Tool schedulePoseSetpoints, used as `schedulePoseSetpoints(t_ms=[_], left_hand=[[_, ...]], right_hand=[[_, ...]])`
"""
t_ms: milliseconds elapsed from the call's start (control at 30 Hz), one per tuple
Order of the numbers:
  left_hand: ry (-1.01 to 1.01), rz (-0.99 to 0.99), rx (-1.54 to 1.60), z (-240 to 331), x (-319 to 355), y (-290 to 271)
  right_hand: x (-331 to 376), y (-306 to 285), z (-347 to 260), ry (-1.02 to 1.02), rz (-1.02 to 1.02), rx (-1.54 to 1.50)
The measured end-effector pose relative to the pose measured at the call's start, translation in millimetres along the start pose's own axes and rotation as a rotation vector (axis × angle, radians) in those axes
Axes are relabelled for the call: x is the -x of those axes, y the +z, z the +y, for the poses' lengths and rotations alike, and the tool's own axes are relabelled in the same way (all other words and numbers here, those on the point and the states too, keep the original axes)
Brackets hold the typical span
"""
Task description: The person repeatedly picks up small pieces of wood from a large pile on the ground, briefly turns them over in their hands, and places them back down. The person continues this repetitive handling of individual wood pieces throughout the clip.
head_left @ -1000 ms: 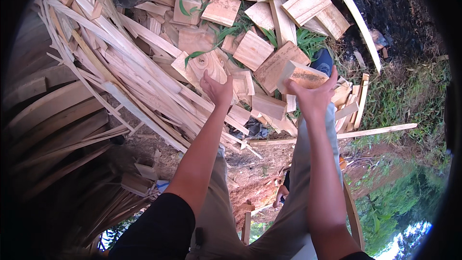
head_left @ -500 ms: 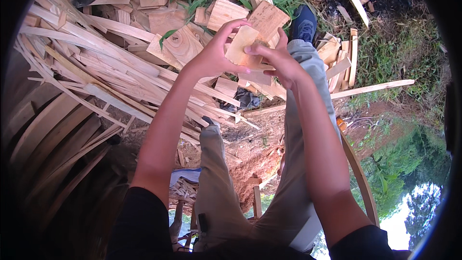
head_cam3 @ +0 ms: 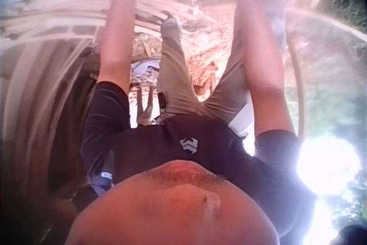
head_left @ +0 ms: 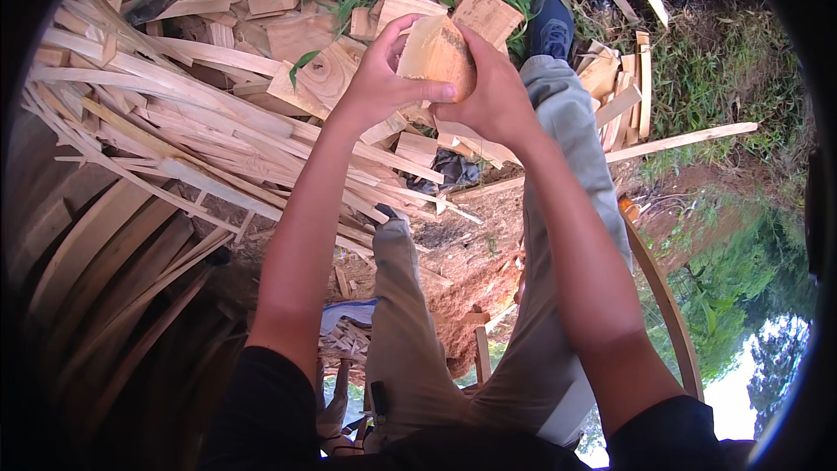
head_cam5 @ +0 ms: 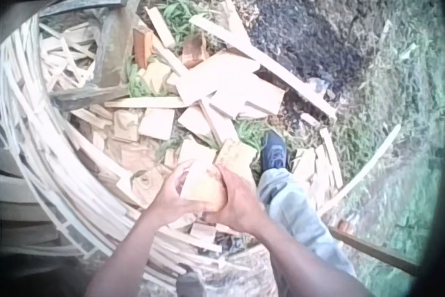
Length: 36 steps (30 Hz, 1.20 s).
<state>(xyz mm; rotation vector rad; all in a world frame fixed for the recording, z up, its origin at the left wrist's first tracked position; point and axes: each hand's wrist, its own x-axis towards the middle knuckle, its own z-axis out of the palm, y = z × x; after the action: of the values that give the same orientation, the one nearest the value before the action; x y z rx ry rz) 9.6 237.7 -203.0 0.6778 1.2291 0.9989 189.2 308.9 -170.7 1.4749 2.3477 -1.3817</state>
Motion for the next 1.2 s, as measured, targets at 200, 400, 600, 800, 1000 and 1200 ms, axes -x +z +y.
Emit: schedulePoseSetpoints(t_ms=[200,400,600,800,1000,1200], left_hand=[[-0.258,0.170,-0.238,-99.8,-24.2,-12.1],[-0.067,0.300,-1.249,-172.7,7.1,20.4],[-0.124,0.402,-1.482,-202.8,-8.9,28.4],[-0.200,0.390,-1.362,-209.8,-7.0,28.0],[-0.101,0.492,-1.172,-177.6,27.5,19.2],[0.093,0.430,-0.460,-88.7,46.5,27.6]], right_hand=[[-5.8,-33.4,19.7,0.341,0.350,0.094],[-9.1,-56.7,31.3,0.467,0.496,-0.061],[-16.3,-64.1,19.6,0.383,0.578,0.048],[-20.0,-77.3,10.1,0.432,0.510,-0.124],[-22.0,-76.8,8.4,0.424,0.523,-0.141],[-19.4,-73.1,12.4,0.393,0.179,-0.169]])
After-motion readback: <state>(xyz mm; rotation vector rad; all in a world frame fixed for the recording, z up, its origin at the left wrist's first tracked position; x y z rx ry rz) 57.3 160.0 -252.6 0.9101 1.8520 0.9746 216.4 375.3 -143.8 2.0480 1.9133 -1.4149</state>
